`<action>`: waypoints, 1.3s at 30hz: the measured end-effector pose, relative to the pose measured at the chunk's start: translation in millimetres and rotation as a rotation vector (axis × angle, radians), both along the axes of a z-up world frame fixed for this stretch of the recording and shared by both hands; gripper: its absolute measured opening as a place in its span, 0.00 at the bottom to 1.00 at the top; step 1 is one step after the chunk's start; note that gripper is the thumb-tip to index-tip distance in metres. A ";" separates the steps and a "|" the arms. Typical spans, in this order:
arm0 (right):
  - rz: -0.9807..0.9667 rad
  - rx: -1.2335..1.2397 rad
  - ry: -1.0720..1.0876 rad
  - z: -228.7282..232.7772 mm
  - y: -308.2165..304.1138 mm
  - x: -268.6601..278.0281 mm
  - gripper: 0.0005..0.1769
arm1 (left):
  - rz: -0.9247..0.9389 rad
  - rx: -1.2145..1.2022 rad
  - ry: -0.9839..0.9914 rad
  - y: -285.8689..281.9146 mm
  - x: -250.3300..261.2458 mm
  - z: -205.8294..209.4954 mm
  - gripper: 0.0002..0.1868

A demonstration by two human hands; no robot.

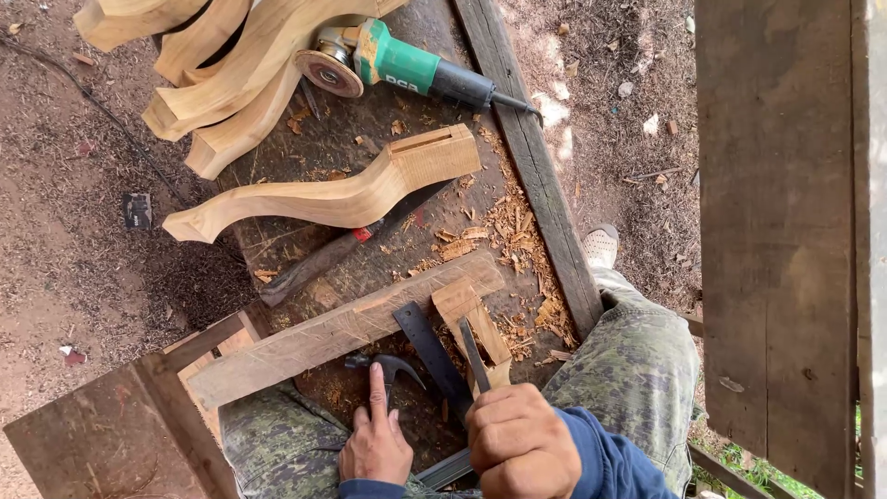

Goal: Using a hammer and chisel to carve details into a wooden furniture leg.

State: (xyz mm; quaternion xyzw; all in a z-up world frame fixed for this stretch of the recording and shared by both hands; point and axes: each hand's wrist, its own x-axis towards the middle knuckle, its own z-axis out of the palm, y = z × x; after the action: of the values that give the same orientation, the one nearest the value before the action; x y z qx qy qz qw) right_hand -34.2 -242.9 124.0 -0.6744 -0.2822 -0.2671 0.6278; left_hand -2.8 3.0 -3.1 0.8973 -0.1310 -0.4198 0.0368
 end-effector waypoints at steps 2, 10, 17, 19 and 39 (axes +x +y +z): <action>0.018 0.024 0.035 3.8 -5.8 -0.7 0.17 | 0.004 -0.005 -0.005 0.9 -0.8 -1.8 0.47; -0.080 0.149 0.067 9.6 -12.2 -2.0 0.14 | -0.005 0.005 0.001 2.0 -0.9 -6.9 0.46; -0.118 0.178 0.105 16.8 -8.2 1.3 0.14 | -0.006 0.014 0.007 2.2 -1.6 -7.7 0.46; -0.107 0.150 0.112 16.0 -5.4 1.7 0.14 | -0.003 0.011 0.002 1.3 -0.6 -6.0 0.46; -0.215 0.069 0.140 27.7 12.2 4.4 0.14 | 0.308 -0.562 0.204 71.7 -45.6 -18.4 0.44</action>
State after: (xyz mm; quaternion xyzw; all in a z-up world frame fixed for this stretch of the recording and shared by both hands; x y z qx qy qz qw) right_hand -29.7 -230.7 151.7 -0.6957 -0.1544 -0.2948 0.6366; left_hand -48.4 74.7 -21.4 0.8148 -0.1002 -0.4442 0.3587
